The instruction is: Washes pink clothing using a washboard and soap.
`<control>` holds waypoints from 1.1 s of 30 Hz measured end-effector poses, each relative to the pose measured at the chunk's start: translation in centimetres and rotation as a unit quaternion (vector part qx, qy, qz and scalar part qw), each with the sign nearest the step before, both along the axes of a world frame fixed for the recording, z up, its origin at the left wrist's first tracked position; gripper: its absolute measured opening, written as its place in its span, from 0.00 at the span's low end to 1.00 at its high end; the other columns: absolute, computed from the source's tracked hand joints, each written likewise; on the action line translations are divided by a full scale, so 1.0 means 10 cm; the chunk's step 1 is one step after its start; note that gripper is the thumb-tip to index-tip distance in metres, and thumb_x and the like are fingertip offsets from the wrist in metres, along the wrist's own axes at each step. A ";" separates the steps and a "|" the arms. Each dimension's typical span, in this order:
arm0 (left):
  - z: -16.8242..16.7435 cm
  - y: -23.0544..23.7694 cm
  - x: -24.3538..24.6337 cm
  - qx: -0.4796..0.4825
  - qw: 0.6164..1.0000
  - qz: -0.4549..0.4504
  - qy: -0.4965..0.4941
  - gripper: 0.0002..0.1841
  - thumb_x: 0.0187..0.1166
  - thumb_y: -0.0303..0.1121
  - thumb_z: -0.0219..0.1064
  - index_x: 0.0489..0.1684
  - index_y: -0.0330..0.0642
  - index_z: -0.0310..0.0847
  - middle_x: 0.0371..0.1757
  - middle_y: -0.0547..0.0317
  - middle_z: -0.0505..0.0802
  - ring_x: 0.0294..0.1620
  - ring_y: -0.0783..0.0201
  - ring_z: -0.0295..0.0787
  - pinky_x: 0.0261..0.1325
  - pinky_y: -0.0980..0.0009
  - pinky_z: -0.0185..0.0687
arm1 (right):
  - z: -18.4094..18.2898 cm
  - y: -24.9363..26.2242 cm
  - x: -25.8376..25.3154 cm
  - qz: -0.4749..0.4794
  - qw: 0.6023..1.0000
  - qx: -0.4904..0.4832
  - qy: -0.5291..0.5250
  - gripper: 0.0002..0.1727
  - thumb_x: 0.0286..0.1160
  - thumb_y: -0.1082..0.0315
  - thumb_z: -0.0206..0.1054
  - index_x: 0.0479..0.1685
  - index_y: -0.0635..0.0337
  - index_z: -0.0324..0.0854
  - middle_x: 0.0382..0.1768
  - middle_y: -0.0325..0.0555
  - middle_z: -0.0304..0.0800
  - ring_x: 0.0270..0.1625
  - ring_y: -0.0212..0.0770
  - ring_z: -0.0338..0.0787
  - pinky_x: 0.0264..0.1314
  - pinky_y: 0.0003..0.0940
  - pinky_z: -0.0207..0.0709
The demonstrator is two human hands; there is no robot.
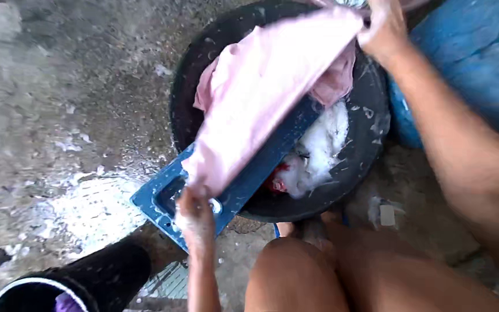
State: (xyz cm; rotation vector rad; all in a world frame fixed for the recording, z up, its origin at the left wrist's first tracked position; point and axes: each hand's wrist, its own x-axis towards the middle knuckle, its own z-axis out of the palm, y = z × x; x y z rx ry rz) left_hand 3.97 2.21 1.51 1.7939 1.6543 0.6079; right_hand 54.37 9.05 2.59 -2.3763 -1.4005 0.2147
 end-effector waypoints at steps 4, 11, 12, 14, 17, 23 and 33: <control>-0.04 -0.22 0.14 -0.056 0.995 0.062 0.063 0.25 0.88 0.45 0.56 0.63 0.29 0.83 0.41 0.44 0.93 0.44 0.58 0.90 0.53 0.56 0.83 | -0.78 -0.79 -0.83 -0.134 0.974 -0.143 0.110 0.46 0.71 0.62 0.76 0.85 0.77 0.56 0.82 0.84 0.59 0.78 0.82 0.71 0.74 0.75 0.69; -0.06 0.01 0.23 -0.034 0.992 0.121 -0.010 0.17 0.86 0.40 0.62 0.53 0.32 0.82 0.27 0.62 0.87 0.27 0.76 0.84 0.35 0.74 0.82 | -1.32 -1.03 -1.12 -0.074 0.901 -0.256 0.342 0.27 0.78 0.70 0.70 0.73 0.77 0.73 0.69 0.76 0.79 0.74 0.70 0.79 0.78 0.68 0.68; -0.07 -0.07 0.24 0.004 0.993 0.117 -0.034 0.17 0.85 0.38 0.62 0.56 0.29 0.79 0.30 0.60 0.88 0.29 0.78 0.84 0.35 0.78 0.82 | -1.22 -1.06 -0.95 -0.088 0.903 -0.229 0.351 0.24 0.82 0.63 0.69 0.70 0.72 0.78 0.66 0.72 0.83 0.70 0.67 0.82 0.74 0.69 0.71; -0.12 -0.21 0.25 0.061 0.988 0.113 -0.080 0.19 0.85 0.35 0.61 0.59 0.22 0.75 0.40 0.54 0.88 0.39 0.80 0.84 0.46 0.81 0.81 | -0.92 -1.08 -0.74 -0.111 0.912 -0.180 0.350 0.27 0.89 0.49 0.58 0.74 0.61 0.79 0.69 0.64 0.84 0.71 0.61 0.83 0.75 0.66 0.72; -0.22 -0.13 0.30 0.036 0.974 0.175 -0.139 0.16 0.88 0.33 0.57 0.59 0.26 0.71 0.40 0.62 0.86 0.40 0.82 0.86 0.47 0.81 0.84 | -0.33 -0.88 -1.13 -0.071 0.944 -0.070 0.315 0.26 0.92 0.58 0.54 0.80 0.66 0.72 0.74 0.65 0.79 0.75 0.56 0.80 0.79 0.55 0.70; -0.22 0.10 0.34 -0.057 0.947 0.221 0.227 0.21 0.87 0.33 0.57 0.70 0.26 0.77 0.52 0.27 0.92 0.57 0.33 0.90 0.62 0.37 0.78 | -0.67 -0.50 -3.38 0.376 0.885 0.176 0.211 0.17 0.71 0.74 0.72 0.59 0.58 0.90 0.53 0.51 0.94 0.52 0.49 0.93 0.51 0.45 0.87; -0.26 0.15 0.49 -0.125 0.889 0.203 0.390 0.22 0.91 0.31 0.48 0.77 0.29 0.73 0.47 0.26 0.93 0.53 0.26 0.91 0.53 0.33 0.80 | -0.81 -0.05 -2.65 0.111 0.979 0.116 0.129 0.26 0.67 0.69 0.74 0.67 0.71 0.82 0.38 0.57 0.95 0.35 0.51 0.94 0.38 0.47 0.87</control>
